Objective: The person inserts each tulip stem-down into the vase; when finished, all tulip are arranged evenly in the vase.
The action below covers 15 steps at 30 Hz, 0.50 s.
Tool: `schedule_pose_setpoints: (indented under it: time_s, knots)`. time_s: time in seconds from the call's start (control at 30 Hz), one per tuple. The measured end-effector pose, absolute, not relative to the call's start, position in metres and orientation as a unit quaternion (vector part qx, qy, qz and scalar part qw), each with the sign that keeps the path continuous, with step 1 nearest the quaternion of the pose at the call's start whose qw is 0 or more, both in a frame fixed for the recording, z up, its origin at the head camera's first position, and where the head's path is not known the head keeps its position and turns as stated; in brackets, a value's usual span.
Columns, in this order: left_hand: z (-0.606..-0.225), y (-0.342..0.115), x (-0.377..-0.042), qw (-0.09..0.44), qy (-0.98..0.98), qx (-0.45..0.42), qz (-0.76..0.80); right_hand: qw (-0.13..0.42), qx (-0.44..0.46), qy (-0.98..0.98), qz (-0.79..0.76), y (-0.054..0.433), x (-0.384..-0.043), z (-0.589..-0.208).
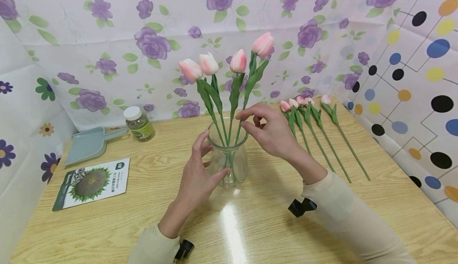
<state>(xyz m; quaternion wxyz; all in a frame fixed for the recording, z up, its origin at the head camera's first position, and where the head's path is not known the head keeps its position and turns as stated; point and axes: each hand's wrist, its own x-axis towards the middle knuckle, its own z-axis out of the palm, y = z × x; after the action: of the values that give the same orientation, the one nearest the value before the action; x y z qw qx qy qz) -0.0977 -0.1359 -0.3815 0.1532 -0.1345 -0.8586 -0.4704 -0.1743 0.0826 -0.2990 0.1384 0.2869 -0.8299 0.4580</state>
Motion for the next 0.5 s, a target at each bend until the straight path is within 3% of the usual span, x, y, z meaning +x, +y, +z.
schedule_pose_setpoints:
  time_s: [0.5]
  knots:
    - [-0.3809,-0.1354,-0.0981,0.152,-0.861,-0.132,-0.467,0.11,0.305,-0.83,0.453,0.0901,-0.1749,-0.3009]
